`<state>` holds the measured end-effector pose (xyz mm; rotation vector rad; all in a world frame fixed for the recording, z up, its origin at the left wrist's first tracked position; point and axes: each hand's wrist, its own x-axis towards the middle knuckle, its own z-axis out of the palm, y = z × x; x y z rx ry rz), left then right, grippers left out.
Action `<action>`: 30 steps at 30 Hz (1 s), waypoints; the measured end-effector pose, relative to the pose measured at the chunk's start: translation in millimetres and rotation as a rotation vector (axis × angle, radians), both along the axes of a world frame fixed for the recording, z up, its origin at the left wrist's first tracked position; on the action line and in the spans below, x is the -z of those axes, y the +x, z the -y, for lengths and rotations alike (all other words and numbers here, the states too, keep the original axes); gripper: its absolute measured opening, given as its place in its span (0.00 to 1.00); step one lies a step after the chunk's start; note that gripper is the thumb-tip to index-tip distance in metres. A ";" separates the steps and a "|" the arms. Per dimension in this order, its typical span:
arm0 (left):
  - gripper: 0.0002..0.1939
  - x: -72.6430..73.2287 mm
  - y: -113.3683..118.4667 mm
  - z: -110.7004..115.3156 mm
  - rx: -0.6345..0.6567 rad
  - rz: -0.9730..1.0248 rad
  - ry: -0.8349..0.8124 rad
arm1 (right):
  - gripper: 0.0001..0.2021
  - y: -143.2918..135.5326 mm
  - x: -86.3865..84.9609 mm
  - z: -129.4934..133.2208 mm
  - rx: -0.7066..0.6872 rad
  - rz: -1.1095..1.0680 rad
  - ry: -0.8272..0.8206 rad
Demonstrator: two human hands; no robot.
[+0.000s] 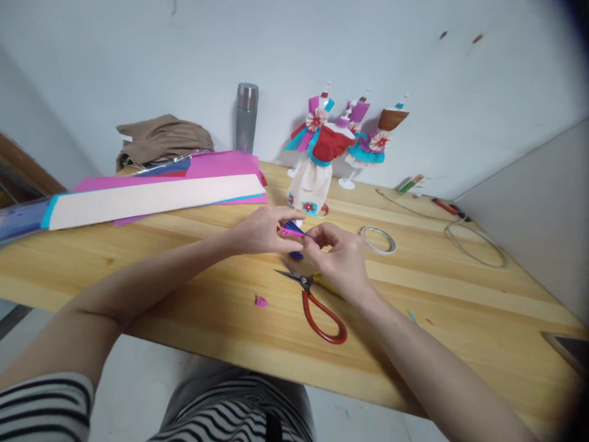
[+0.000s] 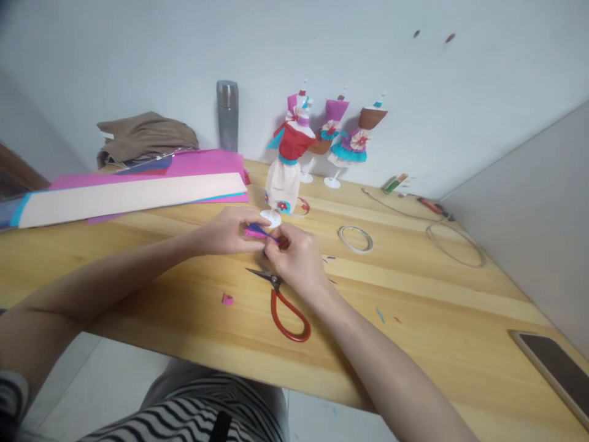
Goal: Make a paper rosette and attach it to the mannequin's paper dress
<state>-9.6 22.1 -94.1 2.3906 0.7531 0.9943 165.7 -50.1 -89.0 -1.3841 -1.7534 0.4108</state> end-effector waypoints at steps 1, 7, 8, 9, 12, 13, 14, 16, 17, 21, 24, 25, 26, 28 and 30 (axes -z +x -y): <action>0.22 0.8 -0.5 -2.9 0.049 0.054 -0.123 | 0.07 -0.5 1.4 -2.1 0.020 -0.060 0.001; 0.18 11.9 4.4 -8.4 0.291 0.376 -0.840 | 0.09 -10.8 10.2 -10.3 0.004 -0.505 -0.099; 0.17 13.6 6.8 -5.1 0.275 0.437 -0.916 | 0.10 -13.7 11.3 -10.0 -0.018 -0.557 -0.131; 0.17 14.7 9.3 -1.0 0.249 0.499 -0.964 | 0.10 -16.7 12.3 -9.2 -0.034 -0.601 -0.159; 0.17 15.2 15.2 12.5 0.159 0.633 -1.030 | 0.10 -24.9 15.0 -5.1 -0.046 -0.698 -0.191; 0.16 14.7 16.4 16.4 0.135 0.663 -1.040 | 0.10 -27.0 15.8 -3.8 -0.043 -0.727 -0.186; 0.15 14.2 17.3 19.6 0.115 0.689 -1.047 | 0.10 -28.7 16.5 -2.6 -0.042 -0.755 -0.181; 0.14 13.7 18.3 24.3 0.085 0.725 -1.053 | 0.10 -30.7 17.4 -1.1 -0.055 -0.800 -0.176; 0.15 13.8 18.6 25.6 0.076 0.732 -1.051 | 0.10 -31.1 17.4 -0.9 -0.063 -0.812 -0.182; 0.18 15.7 18.8 25.8 0.043 0.719 -1.013 | 0.13 -26.4 14.3 -3.5 -0.096 -0.775 -0.250; 0.17 15.2 15.8 20.6 -0.022 0.680 -0.987 | 0.15 -14.4 10.6 -3.6 -0.113 -0.613 -0.277; 0.16 14.2 13.7 18.0 -0.050 0.655 -0.971 | 0.15 -8.8 9.8 -1.3 -0.110 -0.503 -0.269; 0.16 12.7 11.3 15.2 -0.079 0.628 -0.947 | 0.15 -2.7 9.4 2.7 -0.105 -0.366 -0.261; 0.15 8.7 5.8 9.2 -0.126 0.570 -0.889 | 0.14 10.1 10.3 16.0 -0.097 0.005 -0.243; 0.13 4.3 1.2 3.7 -0.165 0.512 -0.847 | 0.20 21.5 13.6 33.8 -0.111 0.340 -0.262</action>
